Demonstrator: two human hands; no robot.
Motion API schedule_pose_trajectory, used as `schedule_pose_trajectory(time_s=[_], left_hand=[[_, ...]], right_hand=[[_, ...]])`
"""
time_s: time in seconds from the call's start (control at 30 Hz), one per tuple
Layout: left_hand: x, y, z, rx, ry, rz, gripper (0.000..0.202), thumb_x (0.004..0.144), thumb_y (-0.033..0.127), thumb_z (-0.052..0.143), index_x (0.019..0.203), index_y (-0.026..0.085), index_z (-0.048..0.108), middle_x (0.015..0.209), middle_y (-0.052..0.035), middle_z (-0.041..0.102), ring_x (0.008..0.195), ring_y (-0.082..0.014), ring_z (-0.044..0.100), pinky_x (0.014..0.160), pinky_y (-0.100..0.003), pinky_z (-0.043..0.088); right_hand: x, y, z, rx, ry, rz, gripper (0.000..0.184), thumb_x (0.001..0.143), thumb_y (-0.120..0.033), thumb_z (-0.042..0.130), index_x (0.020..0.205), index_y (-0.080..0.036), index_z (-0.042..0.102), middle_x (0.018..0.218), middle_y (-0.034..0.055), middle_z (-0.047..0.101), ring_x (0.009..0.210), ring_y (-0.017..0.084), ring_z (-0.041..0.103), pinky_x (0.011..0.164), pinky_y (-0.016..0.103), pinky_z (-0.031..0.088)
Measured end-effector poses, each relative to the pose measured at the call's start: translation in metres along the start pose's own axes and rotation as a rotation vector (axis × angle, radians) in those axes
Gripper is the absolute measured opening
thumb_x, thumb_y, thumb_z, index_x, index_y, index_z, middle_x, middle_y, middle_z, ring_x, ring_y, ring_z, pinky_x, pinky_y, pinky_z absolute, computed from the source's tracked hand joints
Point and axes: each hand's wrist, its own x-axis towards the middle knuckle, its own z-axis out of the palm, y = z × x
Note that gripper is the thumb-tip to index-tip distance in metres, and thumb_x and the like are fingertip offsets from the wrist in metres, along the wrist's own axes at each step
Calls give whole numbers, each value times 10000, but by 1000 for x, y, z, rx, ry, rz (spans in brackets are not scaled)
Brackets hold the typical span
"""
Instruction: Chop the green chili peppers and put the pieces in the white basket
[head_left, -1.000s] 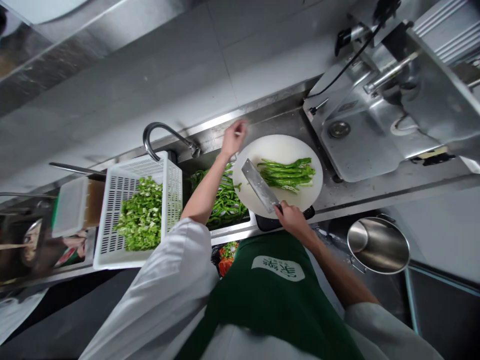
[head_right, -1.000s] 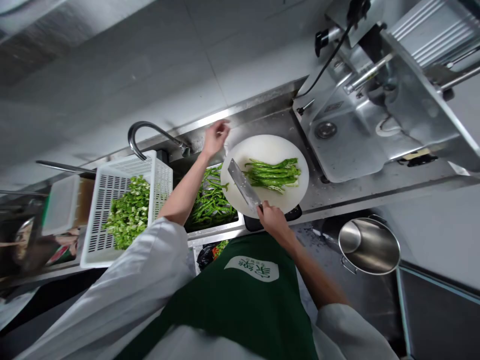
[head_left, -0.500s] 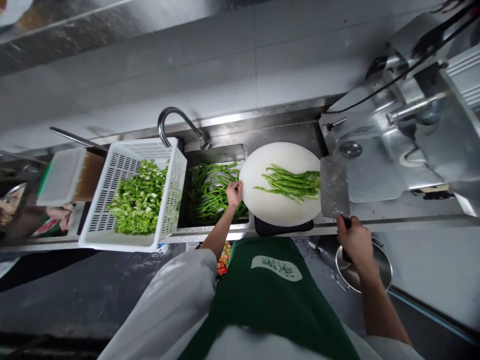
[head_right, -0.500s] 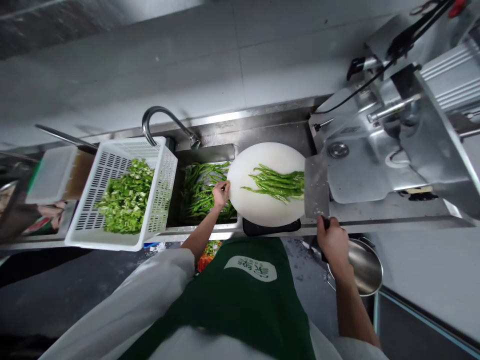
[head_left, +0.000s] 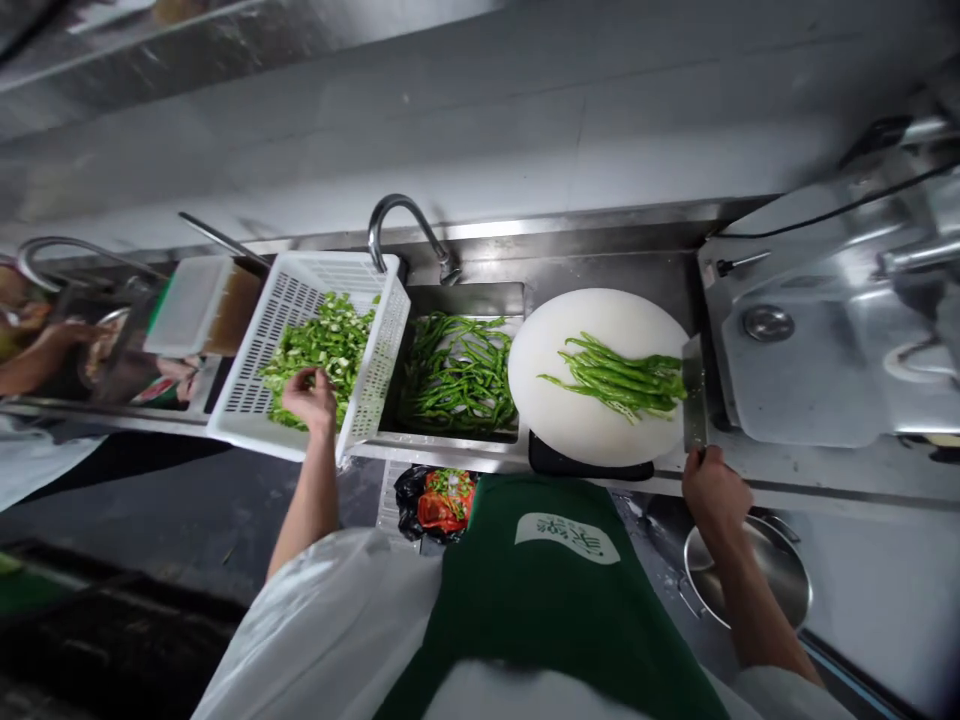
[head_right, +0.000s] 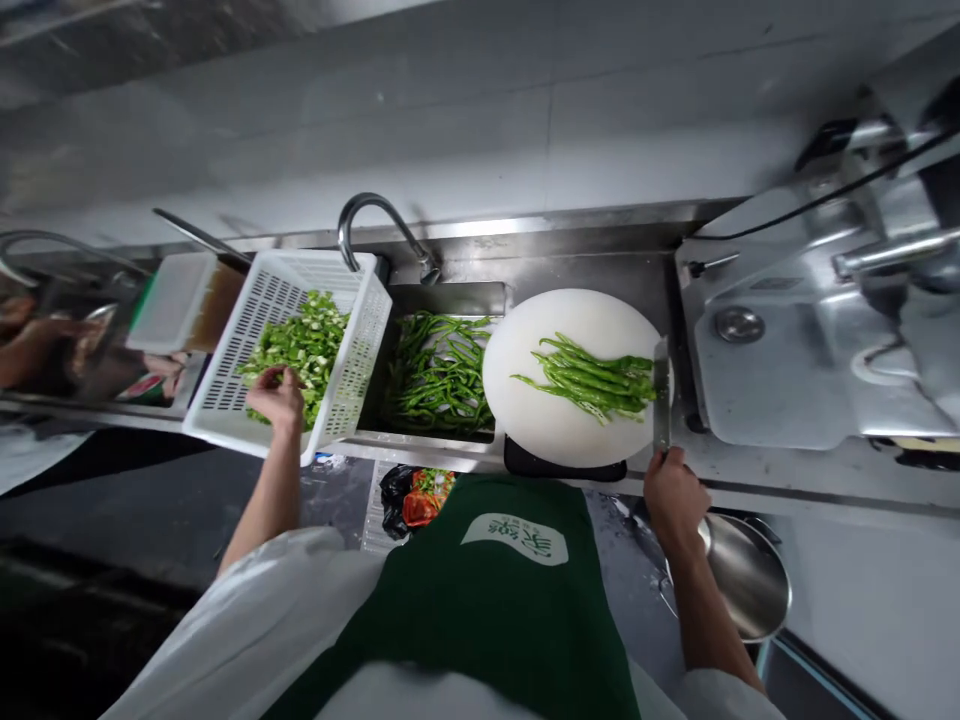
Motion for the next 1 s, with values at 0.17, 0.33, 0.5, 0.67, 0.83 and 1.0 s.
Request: schedule_pose_trajectory(time_s=[0.17,0.33,0.5,0.67,0.83,1.0], left_hand=[[46,-23,-29,258,-37,-49,246,738,213,730,955,103,695,988,-82,736,1040,-278,678,935,-434,575],[-38,56,36,123,-413,529,391,946,317,612,1276,117,677,1262,-150,713,1203,-297,659,1098,-481,509],[-202,184,141,24,-1082,1252,979,869,541,770,1659,167,329,1700,-204,329,1582,-371,304,1270,-504,311],[-297,261,226,251,-1265,1618,1405,664,729,862,1716,149,133,1756,-256,50,1608,-517,48,1270,-646,90],[-324,268,242,275,-1222,1603,1320,729,787,776,1716,161,163,1683,-250,327,1497,-500,334,1243,-607,196],[-341,247,212,334,-1055,1331,1238,774,840,693,1719,225,181,1631,-245,389,1409,-472,420,1191,-626,277]], right_hand=[[-3,-14,-3,-1,-29,-57,472,1085,-390,335,1262,-80,644,914,248,746,871,374,763,776,437,542],[-5,-12,-13,0,-32,-17,438,1093,-384,342,1267,-108,633,920,210,753,882,334,758,793,396,528],[-7,0,-11,10,-55,104,393,1095,-361,360,1265,-116,617,952,206,764,921,338,763,783,377,520],[-18,-4,-4,54,-91,163,393,1109,-367,332,1264,-124,600,1002,199,768,951,312,769,812,364,524],[-22,-26,-5,131,-126,120,371,1112,-342,337,1268,-121,591,1047,193,766,965,287,764,813,335,502],[-11,-27,-7,205,-124,-121,328,1113,-345,381,1235,-144,611,1067,169,774,951,258,750,781,300,442]])
